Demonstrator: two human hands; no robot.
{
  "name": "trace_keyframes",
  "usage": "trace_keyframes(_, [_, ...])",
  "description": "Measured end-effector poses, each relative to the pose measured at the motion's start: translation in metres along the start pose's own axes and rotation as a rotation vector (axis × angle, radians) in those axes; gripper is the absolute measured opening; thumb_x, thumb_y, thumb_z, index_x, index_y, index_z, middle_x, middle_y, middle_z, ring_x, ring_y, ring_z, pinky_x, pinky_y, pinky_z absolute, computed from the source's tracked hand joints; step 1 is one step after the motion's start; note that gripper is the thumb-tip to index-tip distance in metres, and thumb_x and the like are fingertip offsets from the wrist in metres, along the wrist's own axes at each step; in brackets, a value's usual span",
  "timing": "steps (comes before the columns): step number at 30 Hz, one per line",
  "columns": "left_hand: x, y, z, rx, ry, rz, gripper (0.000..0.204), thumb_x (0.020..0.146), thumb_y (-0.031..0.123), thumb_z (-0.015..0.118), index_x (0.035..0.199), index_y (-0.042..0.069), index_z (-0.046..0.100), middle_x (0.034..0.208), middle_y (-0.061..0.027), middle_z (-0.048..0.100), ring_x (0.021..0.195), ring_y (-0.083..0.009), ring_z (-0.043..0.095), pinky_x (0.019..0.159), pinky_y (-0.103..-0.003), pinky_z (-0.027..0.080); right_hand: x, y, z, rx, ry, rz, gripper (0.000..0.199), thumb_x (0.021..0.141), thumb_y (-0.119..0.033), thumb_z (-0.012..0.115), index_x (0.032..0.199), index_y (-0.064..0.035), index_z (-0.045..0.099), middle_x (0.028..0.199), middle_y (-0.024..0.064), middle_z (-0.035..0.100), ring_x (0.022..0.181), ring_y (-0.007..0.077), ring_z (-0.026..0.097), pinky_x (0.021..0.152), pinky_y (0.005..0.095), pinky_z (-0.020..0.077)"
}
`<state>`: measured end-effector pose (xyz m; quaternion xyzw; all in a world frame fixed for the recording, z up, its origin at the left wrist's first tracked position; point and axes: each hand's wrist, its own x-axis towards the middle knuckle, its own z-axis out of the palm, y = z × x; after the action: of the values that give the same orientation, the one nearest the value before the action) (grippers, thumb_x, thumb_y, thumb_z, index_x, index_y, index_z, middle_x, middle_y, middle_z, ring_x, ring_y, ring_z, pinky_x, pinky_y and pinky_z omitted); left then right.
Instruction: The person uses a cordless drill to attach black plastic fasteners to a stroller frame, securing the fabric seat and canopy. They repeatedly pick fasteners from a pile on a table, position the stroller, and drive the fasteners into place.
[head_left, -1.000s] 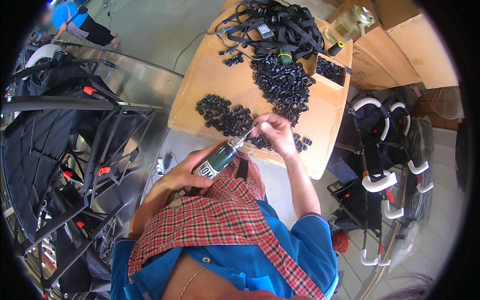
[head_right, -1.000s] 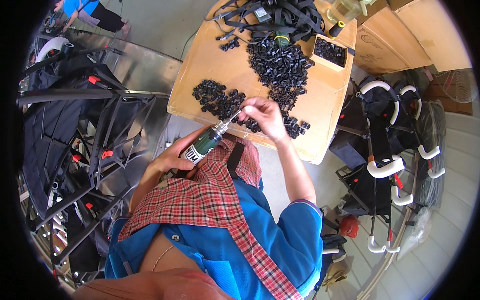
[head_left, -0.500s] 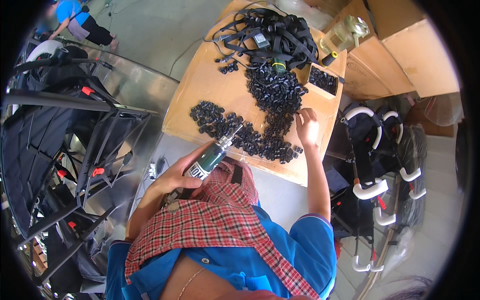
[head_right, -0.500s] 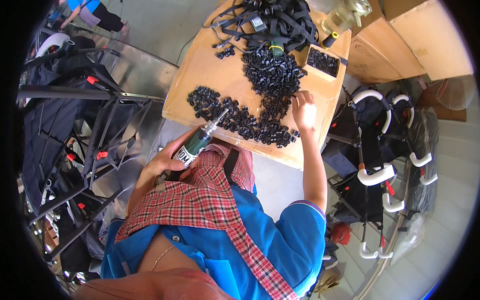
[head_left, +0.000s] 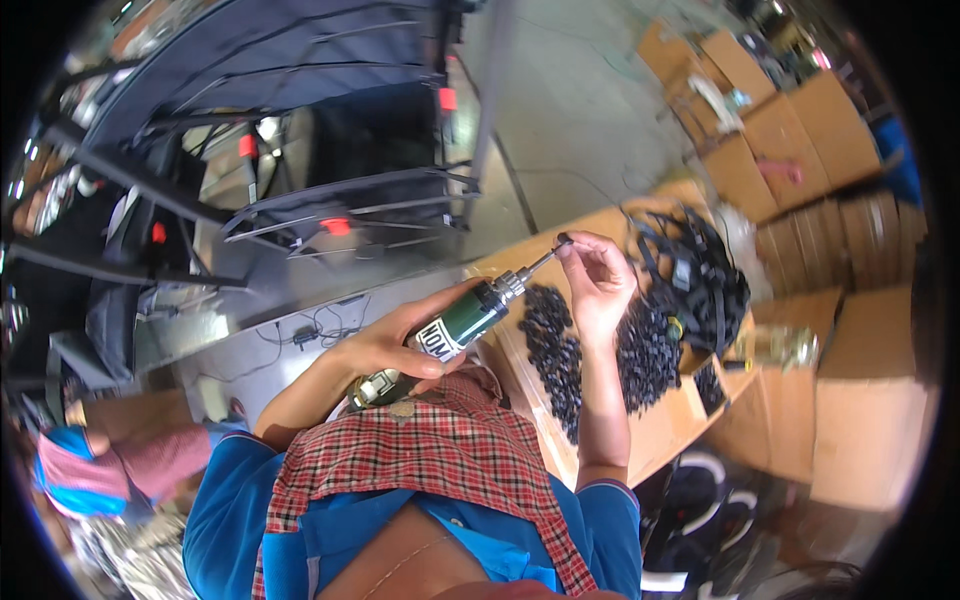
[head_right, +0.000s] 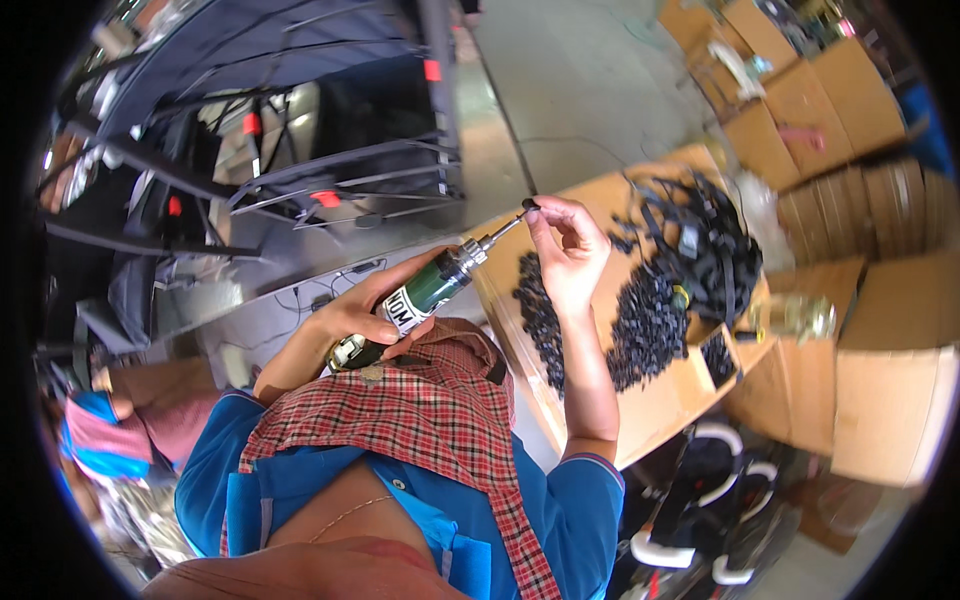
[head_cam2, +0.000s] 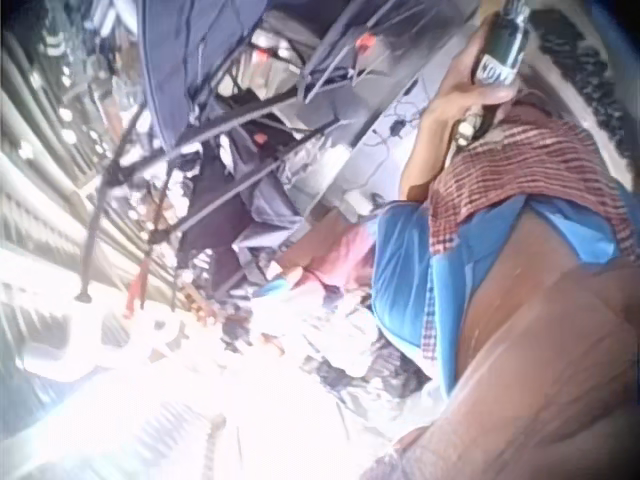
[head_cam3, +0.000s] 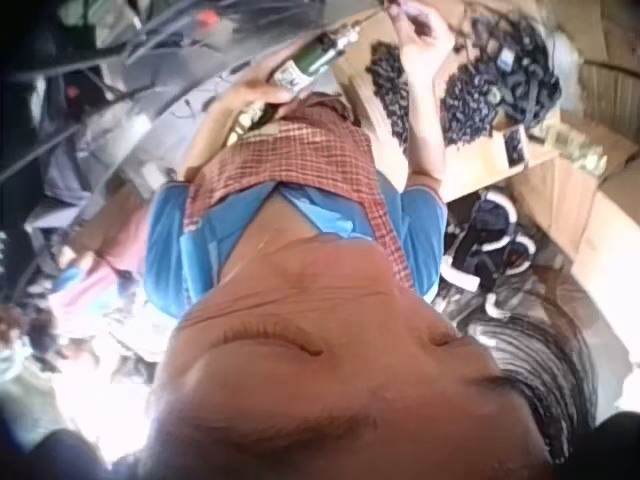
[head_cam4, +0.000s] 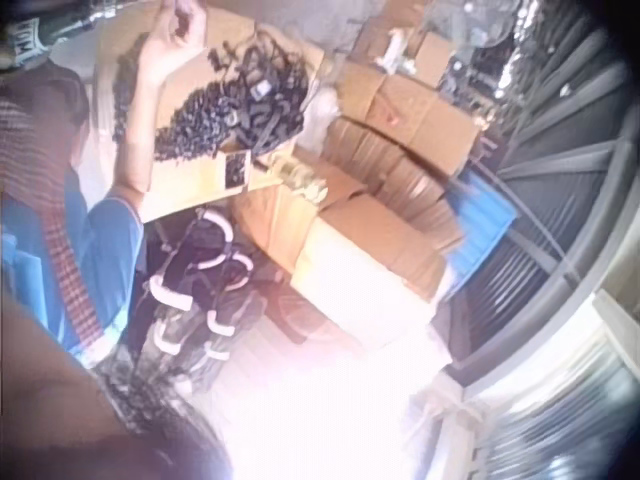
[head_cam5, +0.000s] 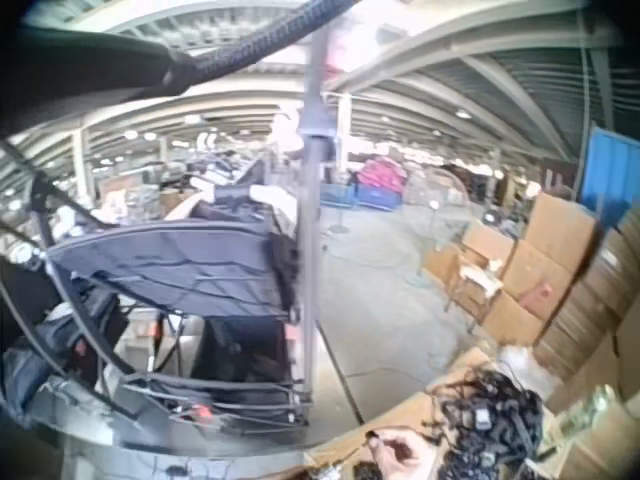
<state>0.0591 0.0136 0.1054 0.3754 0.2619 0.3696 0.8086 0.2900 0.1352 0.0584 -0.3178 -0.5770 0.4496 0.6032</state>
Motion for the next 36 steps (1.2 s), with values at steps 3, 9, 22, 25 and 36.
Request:
trace_keyframes(3, [-0.034, 0.009, -0.017, -0.033, 0.039, 0.112, 0.107, 0.072, 0.018, 0.079, 0.154, 0.01, 0.011, 0.081, -0.0085, 0.055, 0.059, -0.0131, 0.055, 0.052, -0.026, 0.045, 0.013, -0.001, 0.054, 0.132, -0.143, -0.002, 0.02, 0.085, 0.008, 0.066, 0.104, 0.0024, 0.064, 0.093, 0.0079, 0.069, 0.084, 0.0108, 0.064, 0.077, 0.0235, 0.0523])
trace_keyframes(9, [-0.101, 0.028, -0.054, -0.05, 0.099, 0.261, 0.11, 0.072, 0.02, 0.081, 0.154, 0.012, 0.008, 0.077, -0.0074, 0.053, 0.057, -0.0128, 0.055, 0.052, -0.025, 0.045, 0.025, -0.005, 0.154, 0.157, -0.27, 0.017, 0.016, 0.087, 0.006, 0.065, 0.103, 0.0033, 0.063, 0.094, 0.0116, 0.07, 0.081, 0.0135, 0.065, 0.076, 0.0256, 0.0539])
trace_keyframes(22, [-0.188, 0.053, -0.113, -0.128, 0.161, 0.397, 0.108, 0.073, 0.02, 0.08, 0.154, 0.013, 0.009, 0.075, -0.0088, 0.054, 0.053, -0.0135, 0.055, 0.047, -0.026, 0.044, 0.024, 0.004, 0.29, 0.36, -0.364, 0.031, 0.012, 0.087, 0.004, 0.066, 0.098, 0.0035, 0.063, 0.093, 0.0139, 0.069, 0.081, 0.0165, 0.066, 0.076, 0.0297, 0.0559])
trace_keyframes(25, [-0.19, 0.055, -0.12, -0.15, 0.151, 0.433, 0.107, 0.073, 0.019, 0.079, 0.154, 0.013, 0.009, 0.078, -0.0096, 0.055, 0.054, -0.0139, 0.056, 0.048, -0.026, 0.045, 0.031, 0.007, 0.299, 0.398, -0.408, 0.057, 0.012, 0.086, 0.005, 0.066, 0.097, 0.0038, 0.062, 0.094, 0.0139, 0.068, 0.083, 0.018, 0.067, 0.076, 0.03, 0.0565])
trace_keyframes(36, [-0.191, 0.056, -0.132, -0.307, 0.175, 0.496, 0.115, 0.065, 0.016, 0.083, 0.154, 0.016, 0.01, 0.081, -0.0128, 0.055, 0.051, -0.0167, 0.057, 0.045, -0.026, 0.047, 0.053, 0.0, 0.321, 0.546, -0.665, 0.286, 0.013, 0.093, -0.007, 0.061, 0.101, 0.0026, 0.062, 0.096, 0.0182, 0.069, 0.084, 0.0225, 0.068, 0.08, 0.0349, 0.0548])
